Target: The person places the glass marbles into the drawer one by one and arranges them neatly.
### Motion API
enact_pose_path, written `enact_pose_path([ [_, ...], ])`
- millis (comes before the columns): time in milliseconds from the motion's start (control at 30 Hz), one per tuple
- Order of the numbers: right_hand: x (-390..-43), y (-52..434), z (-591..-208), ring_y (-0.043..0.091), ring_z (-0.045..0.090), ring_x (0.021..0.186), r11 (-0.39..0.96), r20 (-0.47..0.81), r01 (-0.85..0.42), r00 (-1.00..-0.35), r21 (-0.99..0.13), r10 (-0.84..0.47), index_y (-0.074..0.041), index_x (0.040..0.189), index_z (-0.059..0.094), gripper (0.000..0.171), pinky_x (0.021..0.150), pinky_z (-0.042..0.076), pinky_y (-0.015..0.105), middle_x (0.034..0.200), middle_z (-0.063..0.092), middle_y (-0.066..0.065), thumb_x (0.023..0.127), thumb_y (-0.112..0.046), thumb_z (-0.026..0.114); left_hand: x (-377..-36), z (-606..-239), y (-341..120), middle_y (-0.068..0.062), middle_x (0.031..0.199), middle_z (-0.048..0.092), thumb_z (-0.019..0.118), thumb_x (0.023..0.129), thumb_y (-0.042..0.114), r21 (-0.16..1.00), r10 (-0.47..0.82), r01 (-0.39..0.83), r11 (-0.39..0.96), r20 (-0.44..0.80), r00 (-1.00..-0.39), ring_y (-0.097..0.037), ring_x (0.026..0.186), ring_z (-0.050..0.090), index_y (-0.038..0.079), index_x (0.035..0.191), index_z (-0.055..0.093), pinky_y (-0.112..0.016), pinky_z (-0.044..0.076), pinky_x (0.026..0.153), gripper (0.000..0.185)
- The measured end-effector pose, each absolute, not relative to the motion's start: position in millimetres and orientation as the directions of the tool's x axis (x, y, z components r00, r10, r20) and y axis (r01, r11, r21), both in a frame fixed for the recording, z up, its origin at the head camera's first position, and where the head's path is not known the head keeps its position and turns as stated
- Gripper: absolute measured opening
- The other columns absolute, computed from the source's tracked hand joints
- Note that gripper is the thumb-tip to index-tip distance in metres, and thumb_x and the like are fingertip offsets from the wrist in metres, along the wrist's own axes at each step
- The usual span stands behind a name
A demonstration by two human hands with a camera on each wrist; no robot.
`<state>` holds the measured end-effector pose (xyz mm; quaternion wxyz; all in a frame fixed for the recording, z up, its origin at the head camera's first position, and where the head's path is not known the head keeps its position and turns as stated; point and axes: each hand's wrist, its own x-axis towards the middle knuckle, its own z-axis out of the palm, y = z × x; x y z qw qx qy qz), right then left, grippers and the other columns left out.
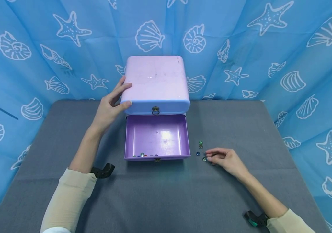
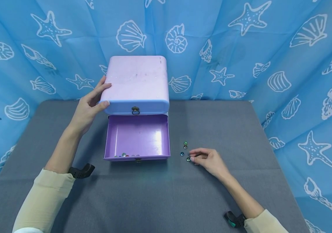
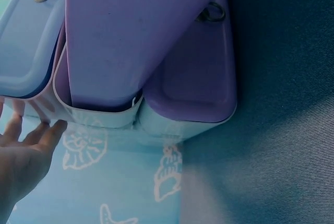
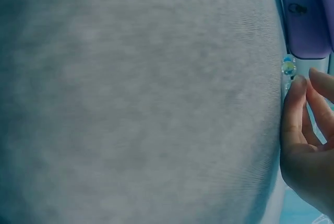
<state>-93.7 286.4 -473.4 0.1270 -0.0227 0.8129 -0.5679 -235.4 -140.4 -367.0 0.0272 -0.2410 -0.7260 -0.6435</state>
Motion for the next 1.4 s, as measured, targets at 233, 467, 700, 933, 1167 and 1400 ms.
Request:
enact_pose_path([
  [233,-93,286,-477,0.015,0.071,0.083,0.405,-0.197,0.111,-0.964,-0.907,-0.177,0.003,0.116,0.069,0.030,0.071,0.056,0.027,0.103,0.073,0.017,0.089,-0.007,0.074,-235,-368,-141,0.009,0.163,0.022,0.070,0.093,0.018,0.922,0.316,0.383,0.052,0.349,-0.882,-0.023,0.150,0.022,0.014,0.146,0.052,-0.059,0.023,0.115,0.056],
  [467,-94,277,-478,0.012,0.068,0.076,0.574,-0.116,0.010,-0.982,-0.819,-0.148,-0.006,0.106,0.077,0.026,0.066,0.054,0.024,0.093,0.070,0.005,0.082,-0.013,0.082,-235,-367,-141,0.009,0.163,0.022,0.071,0.093,0.019,0.925,0.310,0.377,0.047,0.345,-0.886,-0.023,0.150,0.022,0.015,0.146,0.052,-0.059,0.022,0.115,0.056],
  [700,-96,272,-479,0.006,0.062,0.068,0.683,-0.021,-0.084,-0.989,-0.726,-0.145,-0.013,0.098,0.080,0.019,0.062,0.050,0.021,0.081,0.065,-0.004,0.080,-0.014,0.084,-235,-367,-140,0.009,0.163,0.023,0.071,0.093,0.019,0.925,0.309,0.376,0.053,0.343,-0.887,-0.023,0.149,0.022,0.015,0.146,0.052,-0.058,0.023,0.115,0.056],
  [933,-97,273,-481,0.006,0.060,0.067,0.708,0.010,-0.120,-0.987,-0.696,-0.158,-0.015,0.097,0.081,0.017,0.060,0.048,0.022,0.079,0.064,-0.007,0.080,-0.015,0.084,-236,-368,-140,0.009,0.164,0.021,0.070,0.093,0.016,0.919,0.312,0.389,0.059,0.353,-0.882,-0.023,0.150,0.022,0.014,0.146,0.051,-0.060,0.022,0.115,0.057],
  [1167,-101,275,-481,0.007,0.060,0.064,0.670,-0.035,-0.074,-0.988,-0.738,-0.147,-0.013,0.100,0.080,0.016,0.055,0.048,0.023,0.081,0.066,-0.004,0.084,-0.016,0.081,-237,-367,-140,0.009,0.163,0.022,0.070,0.093,0.015,0.919,0.310,0.390,0.061,0.354,-0.882,-0.022,0.150,0.021,0.014,0.146,0.052,-0.059,0.023,0.115,0.056],
  [1400,-102,276,-475,0.011,0.065,0.065,0.567,-0.151,0.034,-0.975,-0.823,-0.160,-0.007,0.107,0.077,0.020,0.055,0.052,0.025,0.084,0.073,0.005,0.090,-0.016,0.075,-237,-368,-140,0.009,0.164,0.022,0.070,0.092,0.016,0.922,0.310,0.385,0.052,0.351,-0.884,-0.022,0.150,0.021,0.014,0.146,0.052,-0.058,0.023,0.115,0.056],
])
